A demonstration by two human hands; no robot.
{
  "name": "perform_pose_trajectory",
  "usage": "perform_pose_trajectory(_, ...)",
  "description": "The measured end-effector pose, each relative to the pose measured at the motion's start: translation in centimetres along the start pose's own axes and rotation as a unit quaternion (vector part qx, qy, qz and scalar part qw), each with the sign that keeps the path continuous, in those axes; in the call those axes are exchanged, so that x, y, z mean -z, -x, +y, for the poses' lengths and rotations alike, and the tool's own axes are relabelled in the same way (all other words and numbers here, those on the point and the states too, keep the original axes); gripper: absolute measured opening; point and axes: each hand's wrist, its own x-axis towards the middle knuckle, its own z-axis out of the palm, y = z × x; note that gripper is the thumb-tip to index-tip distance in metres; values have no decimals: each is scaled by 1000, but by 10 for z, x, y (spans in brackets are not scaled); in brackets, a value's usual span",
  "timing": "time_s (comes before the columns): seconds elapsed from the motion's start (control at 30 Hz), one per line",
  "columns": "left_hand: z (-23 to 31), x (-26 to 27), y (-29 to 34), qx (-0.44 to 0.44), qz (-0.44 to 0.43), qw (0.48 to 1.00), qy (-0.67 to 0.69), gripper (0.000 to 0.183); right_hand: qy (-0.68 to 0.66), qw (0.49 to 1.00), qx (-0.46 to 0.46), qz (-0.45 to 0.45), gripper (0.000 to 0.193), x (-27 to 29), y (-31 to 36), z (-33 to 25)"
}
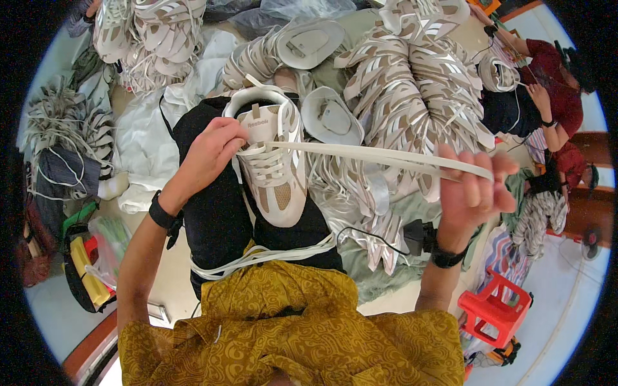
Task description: Threading and tying laces on a shoe upper.
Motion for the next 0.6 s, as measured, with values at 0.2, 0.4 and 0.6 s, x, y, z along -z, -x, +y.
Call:
perform_pose_trajectory(0.2,-4,-1,-2,-10,-17,1000,-2,12,-24,995,45,83,44,-15,8,-17)
perform_pose_trajectory(0.4,-5,-6,-5,-19,-34,997,-66,12,39,984,151,87,40,-4,22,-64)
perform_pose_trajectory(0.6,-4,-3,-7,-50,-52,996,-57,14,889,436,-132,35,44,91,37,-9)
